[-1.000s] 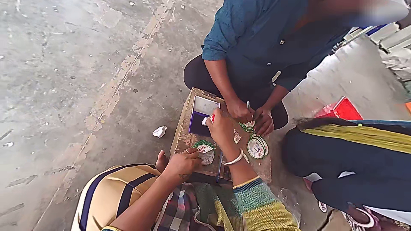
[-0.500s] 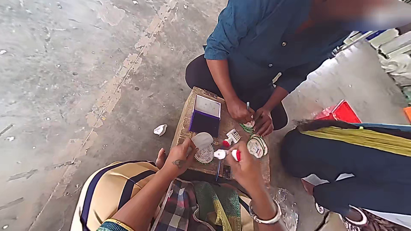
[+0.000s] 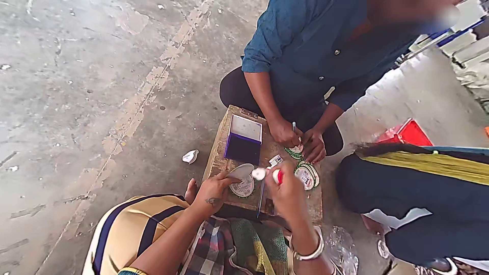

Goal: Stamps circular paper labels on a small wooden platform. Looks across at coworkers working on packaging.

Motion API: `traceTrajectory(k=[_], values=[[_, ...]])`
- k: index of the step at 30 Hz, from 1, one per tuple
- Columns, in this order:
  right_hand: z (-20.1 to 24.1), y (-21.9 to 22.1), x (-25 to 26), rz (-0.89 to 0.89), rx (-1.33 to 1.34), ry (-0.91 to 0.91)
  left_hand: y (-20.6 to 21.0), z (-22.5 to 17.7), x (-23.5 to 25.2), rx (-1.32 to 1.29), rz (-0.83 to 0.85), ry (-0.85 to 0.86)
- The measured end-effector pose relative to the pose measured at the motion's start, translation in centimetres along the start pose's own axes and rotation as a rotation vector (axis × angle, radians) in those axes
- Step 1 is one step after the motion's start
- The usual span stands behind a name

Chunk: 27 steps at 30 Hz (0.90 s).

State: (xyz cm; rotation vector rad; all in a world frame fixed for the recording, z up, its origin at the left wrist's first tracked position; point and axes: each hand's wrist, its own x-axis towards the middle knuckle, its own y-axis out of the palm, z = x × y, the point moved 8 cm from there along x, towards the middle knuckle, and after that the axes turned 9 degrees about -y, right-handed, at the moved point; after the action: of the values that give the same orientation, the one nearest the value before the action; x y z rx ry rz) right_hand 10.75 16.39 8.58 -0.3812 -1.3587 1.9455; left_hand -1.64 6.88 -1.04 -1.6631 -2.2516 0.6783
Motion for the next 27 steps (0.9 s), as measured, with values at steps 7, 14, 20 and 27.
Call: traceTrajectory(k=[7, 14, 20, 27], values=[[-2.1, 4.9, 9.1, 0.130, -0.060, 0.092, 1.7, -0.9, -0.7, 0.206, 0.016, 0.286], [-2.5, 3.3, 8.6, 0.074, -0.053, 0.122, 1.3, -0.6, -0.4, 0.134, -0.057, 0.190], [-1.9, -1.9, 1.2, -0.085, 0.105, 0.049, 0.2, 0.7, 0.3, -0.013, -0.022, -0.035], [-0.2, 2.8, -0.4, 0.148, 0.028, -0.141, -0.6, 1.1, 0.3, -0.058, -0.076, -0.116]])
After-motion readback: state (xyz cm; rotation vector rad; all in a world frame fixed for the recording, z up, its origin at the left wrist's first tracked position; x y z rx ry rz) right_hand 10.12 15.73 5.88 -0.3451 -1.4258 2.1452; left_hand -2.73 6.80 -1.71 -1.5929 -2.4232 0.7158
